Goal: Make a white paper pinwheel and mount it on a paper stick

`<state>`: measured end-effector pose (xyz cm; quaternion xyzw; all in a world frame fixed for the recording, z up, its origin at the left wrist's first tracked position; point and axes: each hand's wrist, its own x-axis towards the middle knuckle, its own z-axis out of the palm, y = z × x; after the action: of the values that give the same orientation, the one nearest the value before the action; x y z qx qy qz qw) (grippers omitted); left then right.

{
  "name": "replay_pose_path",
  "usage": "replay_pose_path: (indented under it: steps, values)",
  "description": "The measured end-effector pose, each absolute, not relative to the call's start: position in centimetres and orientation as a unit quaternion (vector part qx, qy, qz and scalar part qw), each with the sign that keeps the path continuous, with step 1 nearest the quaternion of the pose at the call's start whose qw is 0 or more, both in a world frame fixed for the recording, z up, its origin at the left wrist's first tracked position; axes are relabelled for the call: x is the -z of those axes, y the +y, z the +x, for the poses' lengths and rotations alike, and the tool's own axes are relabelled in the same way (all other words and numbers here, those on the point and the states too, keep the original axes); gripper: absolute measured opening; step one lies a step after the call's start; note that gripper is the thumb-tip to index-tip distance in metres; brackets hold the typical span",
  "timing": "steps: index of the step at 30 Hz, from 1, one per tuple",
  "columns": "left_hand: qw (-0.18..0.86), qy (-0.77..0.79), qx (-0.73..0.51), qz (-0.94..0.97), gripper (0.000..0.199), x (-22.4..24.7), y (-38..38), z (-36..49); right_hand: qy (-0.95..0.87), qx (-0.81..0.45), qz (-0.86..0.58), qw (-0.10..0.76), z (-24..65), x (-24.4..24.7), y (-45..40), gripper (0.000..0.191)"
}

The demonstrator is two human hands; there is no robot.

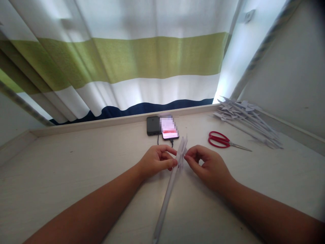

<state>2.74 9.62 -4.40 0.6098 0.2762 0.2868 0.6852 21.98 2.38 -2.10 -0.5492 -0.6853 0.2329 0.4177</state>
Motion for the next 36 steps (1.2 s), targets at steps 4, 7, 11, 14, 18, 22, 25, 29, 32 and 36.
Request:
replay_pose_path:
  steps: [4,7,11,14,18,22,25,29,32,36]
  values:
    - [0.683,0.282,-0.285,0.611,0.032,4.26,9.58,2.75,-0.688,-0.233,-0.545,0.42,22.0,2.03,2.39,0.006]
    - [0.684,0.284,-0.286,0.608,0.032,4.2,9.56,2.76,-0.69,-0.232,-0.557,0.4,22.03,1.9,2.4,0.01]
    - [0.685,0.281,-0.288,0.607,0.035,4.23,9.57,2.8,-0.698,-0.22,-0.558,0.39,22.06,2.07,2.42,0.009]
    - [0.682,0.285,-0.287,0.609,0.035,4.31,9.59,2.84,-0.697,-0.213,-0.556,0.399,22.06,2.28,2.43,0.005]
    - [0.684,0.288,-0.286,0.606,0.037,4.53,9.65,2.83,-0.69,-0.222,-0.559,0.402,22.03,2.24,2.42,0.006]
    - [0.682,0.282,-0.287,0.611,0.035,4.58,9.65,2.77,-0.696,-0.218,-0.563,0.389,22.07,2.15,2.47,0.011]
    - [0.676,0.286,-0.288,0.615,0.034,4.47,9.62,2.75,-0.701,-0.214,-0.554,0.394,22.14,2.24,2.51,0.006]
    - [0.68,0.28,-0.284,0.615,0.036,4.48,9.67,2.76,-0.696,-0.209,-0.556,0.403,22.12,2.28,2.51,0.003]
    - [0.682,0.275,-0.285,0.616,0.036,4.57,9.71,2.76,-0.693,-0.216,-0.566,0.391,22.04,2.18,2.5,0.008]
    - [0.675,0.279,-0.287,0.62,0.034,4.55,9.69,2.73,-0.699,-0.216,-0.562,0.386,22.03,2.13,2.52,0.008]
